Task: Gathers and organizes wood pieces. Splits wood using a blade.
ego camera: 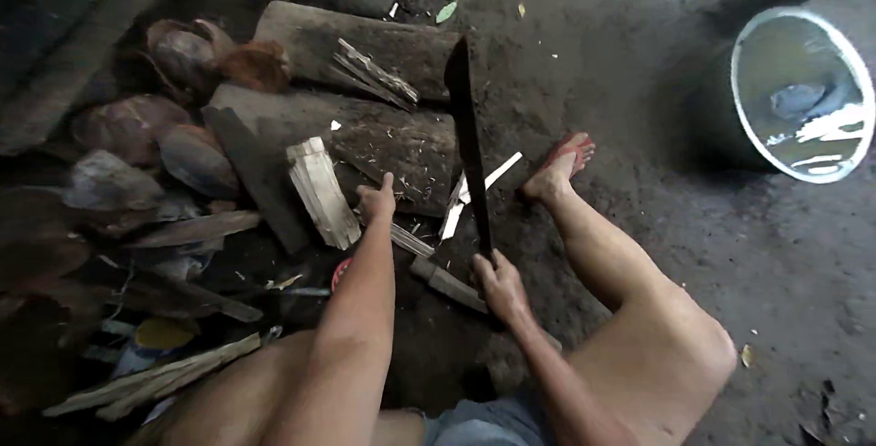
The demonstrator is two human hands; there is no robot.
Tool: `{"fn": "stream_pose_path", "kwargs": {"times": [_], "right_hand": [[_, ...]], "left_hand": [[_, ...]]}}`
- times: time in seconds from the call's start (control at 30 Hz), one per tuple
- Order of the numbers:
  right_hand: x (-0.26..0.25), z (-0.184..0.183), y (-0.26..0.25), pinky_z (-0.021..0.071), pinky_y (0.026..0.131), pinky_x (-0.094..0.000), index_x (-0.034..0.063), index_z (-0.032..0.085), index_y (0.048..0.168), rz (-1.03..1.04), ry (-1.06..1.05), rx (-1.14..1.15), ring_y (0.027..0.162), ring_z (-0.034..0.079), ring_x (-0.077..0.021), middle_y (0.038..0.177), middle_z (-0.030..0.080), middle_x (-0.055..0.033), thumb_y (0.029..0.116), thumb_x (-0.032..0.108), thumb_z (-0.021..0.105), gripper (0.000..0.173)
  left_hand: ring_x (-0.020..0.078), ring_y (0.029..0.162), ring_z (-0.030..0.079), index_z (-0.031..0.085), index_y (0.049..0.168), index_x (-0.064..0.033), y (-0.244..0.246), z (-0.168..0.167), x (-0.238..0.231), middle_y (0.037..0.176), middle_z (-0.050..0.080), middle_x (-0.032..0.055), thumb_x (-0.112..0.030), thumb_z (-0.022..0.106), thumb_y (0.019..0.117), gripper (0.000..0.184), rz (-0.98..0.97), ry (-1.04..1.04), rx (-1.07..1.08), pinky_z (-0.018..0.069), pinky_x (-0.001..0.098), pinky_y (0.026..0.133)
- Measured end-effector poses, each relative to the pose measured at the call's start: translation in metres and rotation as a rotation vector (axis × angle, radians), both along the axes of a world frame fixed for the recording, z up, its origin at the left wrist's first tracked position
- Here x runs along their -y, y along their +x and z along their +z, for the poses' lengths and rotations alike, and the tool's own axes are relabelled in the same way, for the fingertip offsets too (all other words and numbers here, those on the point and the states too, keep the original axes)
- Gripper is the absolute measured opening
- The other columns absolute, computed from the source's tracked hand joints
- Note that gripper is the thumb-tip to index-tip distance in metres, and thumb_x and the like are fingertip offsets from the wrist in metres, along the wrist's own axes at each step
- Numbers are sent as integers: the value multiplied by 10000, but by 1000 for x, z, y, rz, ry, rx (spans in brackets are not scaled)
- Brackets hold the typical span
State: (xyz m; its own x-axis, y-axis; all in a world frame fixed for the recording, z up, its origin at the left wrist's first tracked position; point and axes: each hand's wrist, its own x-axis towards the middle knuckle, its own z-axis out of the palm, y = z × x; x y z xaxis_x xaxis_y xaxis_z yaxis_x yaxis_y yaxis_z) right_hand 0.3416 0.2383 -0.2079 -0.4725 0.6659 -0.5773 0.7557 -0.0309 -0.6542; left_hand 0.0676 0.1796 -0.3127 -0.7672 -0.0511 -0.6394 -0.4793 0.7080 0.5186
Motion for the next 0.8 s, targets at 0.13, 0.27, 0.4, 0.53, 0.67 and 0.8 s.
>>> {"fn": "stream_pose_path", "kwargs": {"times": [0.13, 0.27, 0.4, 0.53, 0.67, 0.8], "right_hand": [[-74, 71, 33, 582, 576, -376, 93, 681, 1168, 36, 184, -82, 606, 642, -133, 753, 660, -23, 1045, 405, 533, 366], [-137, 99, 72, 555, 486, -355, 133, 666, 1075, 26, 338, -196, 531, 612, -121, 673, 623, 14, 1032, 463, 524, 362], [-150, 85, 89, 563, 483, -307, 146, 637, 1013, -101, 338, -393, 526, 610, -106, 675, 614, 37, 1041, 420, 540, 292], [-147, 65, 98, 556, 480, -327, 118, 617, 1037, -169, 262, -495, 516, 599, -133, 664, 603, 18, 1060, 382, 526, 281], [-155, 64, 115, 562, 487, -297, 104, 615, 1050, -212, 240, -513, 533, 607, -107, 677, 608, 35, 1059, 343, 537, 252], [-159, 64, 120, 575, 497, -284, 65, 610, 1034, -250, 213, -585, 546, 613, -94, 688, 610, 37, 1053, 303, 550, 246]], "left_hand": [[440, 1178, 634, 394, 1499, -35, 7, -28, -12, 1303, 622, 287, -629, 734, 872, 928, 12, 2, -29, 520, 635, 954], [389, 1119, 661, 505, 1402, -59, 18, -30, -28, 1202, 672, 235, -380, 775, 880, 670, 94, 55, -187, 530, 601, 940], [365, 1196, 628, 520, 1442, -24, 57, -13, -55, 1311, 630, 229, -339, 661, 965, 588, -256, 86, -358, 505, 562, 1027], [355, 1179, 641, 585, 1363, -37, 108, -12, -111, 1322, 621, 207, -406, 656, 967, 546, -688, 6, -375, 531, 547, 1005], [362, 1257, 605, 537, 1392, -35, 138, -33, -154, 1395, 580, 204, -368, 713, 934, 593, -823, -95, -316, 519, 542, 1036], [397, 1333, 532, 597, 1321, -70, 157, -44, -177, 1352, 622, 178, -328, 690, 954, 459, -977, -303, -374, 478, 564, 1067]]}}
